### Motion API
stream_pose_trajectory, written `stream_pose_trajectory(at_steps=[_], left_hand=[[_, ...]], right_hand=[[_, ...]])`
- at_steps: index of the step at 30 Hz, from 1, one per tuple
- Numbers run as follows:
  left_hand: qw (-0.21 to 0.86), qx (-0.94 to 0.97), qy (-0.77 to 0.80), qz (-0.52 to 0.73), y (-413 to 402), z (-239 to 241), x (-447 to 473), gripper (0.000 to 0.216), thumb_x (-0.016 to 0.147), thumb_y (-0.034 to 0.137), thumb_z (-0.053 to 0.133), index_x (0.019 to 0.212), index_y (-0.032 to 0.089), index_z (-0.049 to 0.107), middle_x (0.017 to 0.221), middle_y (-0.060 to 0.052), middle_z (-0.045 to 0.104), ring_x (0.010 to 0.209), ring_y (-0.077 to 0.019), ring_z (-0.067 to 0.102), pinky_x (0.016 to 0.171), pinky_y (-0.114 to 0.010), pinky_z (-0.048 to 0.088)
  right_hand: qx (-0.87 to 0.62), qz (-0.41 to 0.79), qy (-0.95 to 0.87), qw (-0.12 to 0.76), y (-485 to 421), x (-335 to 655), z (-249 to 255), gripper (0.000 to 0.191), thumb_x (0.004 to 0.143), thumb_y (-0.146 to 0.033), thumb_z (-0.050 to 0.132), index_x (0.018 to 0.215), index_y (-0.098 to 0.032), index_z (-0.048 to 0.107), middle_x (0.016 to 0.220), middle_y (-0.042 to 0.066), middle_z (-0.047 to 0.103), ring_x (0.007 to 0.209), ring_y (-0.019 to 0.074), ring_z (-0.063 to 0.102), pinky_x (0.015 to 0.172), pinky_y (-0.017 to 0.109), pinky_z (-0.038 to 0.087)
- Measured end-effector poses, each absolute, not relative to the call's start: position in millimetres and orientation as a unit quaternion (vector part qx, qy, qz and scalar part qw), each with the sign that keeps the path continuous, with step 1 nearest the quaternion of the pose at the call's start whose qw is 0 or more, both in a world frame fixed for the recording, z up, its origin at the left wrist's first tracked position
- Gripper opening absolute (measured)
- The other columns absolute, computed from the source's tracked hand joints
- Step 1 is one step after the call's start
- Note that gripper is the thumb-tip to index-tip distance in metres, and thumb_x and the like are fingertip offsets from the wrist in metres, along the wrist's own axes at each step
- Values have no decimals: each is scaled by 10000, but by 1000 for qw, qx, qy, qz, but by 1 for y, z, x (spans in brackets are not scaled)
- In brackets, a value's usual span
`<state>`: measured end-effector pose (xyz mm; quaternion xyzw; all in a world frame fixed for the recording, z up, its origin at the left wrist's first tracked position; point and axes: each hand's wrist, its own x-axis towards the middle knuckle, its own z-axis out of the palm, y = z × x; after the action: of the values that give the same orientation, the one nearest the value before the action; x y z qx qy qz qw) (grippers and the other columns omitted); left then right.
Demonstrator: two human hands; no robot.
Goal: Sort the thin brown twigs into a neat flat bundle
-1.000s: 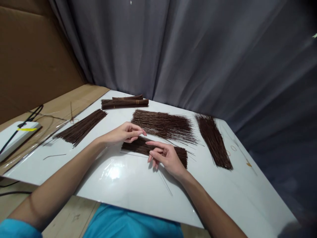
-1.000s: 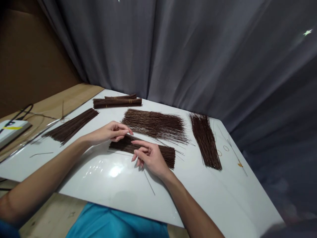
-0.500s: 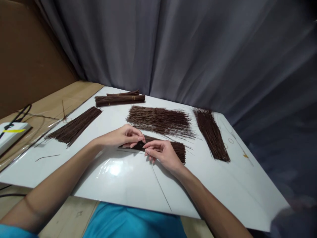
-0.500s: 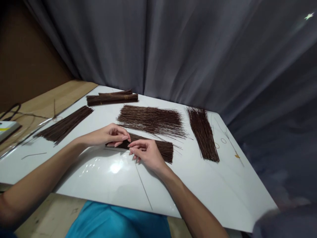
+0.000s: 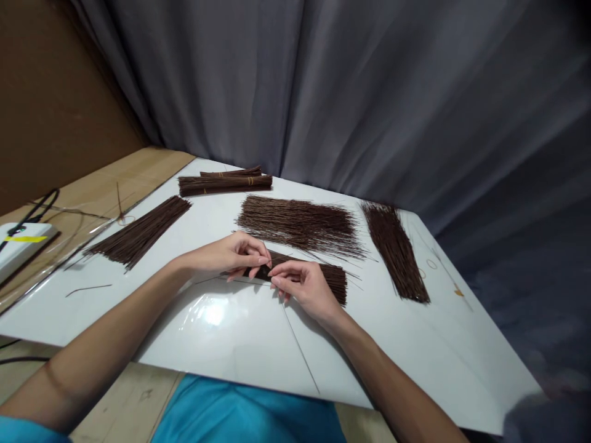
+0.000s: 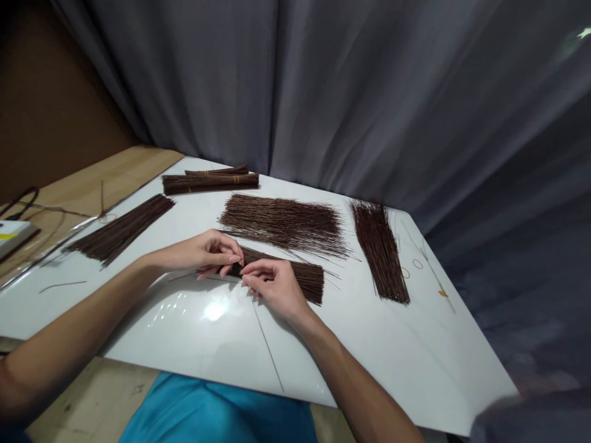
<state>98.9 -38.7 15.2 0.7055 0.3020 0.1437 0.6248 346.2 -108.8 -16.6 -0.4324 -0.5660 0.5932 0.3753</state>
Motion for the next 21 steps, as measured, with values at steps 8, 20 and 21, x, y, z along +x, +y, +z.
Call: stream_pose_trajectory(at_steps=[8, 20, 21], left_hand=[[628, 704, 294, 155, -41, 14, 103, 359, 1004, 504, 705, 1108, 164, 756, 735, -32, 685, 460, -78, 480, 410, -184, 350], [610, 698, 325, 188, -35, 17, 94, 349, 991, 489, 732, 1127, 167, 750, 735, -33, 701, 434, -68, 474, 394, -180, 337], [611, 698, 325, 185, -35, 16, 94, 350, 990, 490, 733, 1127, 169, 751, 739, -35, 704, 435, -67, 472, 395, -180, 336]], right_hand=[[-448, 585, -557, 383, -110, 344, -11, 326, 842, -412, 854, 1003, -131, 820, 811, 78, 767, 573, 141, 625, 498, 255, 498], [-443, 584, -571, 370, -111, 348, -14, 331, 873, -446, 840, 947, -125, 814, 773, 79, 760, 564, 131, 601, 509, 247, 474], [-444, 581, -573, 371, -111, 348, -14, 327, 877, -445, 838, 947, -127, 814, 777, 80, 761, 566, 130, 598, 512, 247, 473]])
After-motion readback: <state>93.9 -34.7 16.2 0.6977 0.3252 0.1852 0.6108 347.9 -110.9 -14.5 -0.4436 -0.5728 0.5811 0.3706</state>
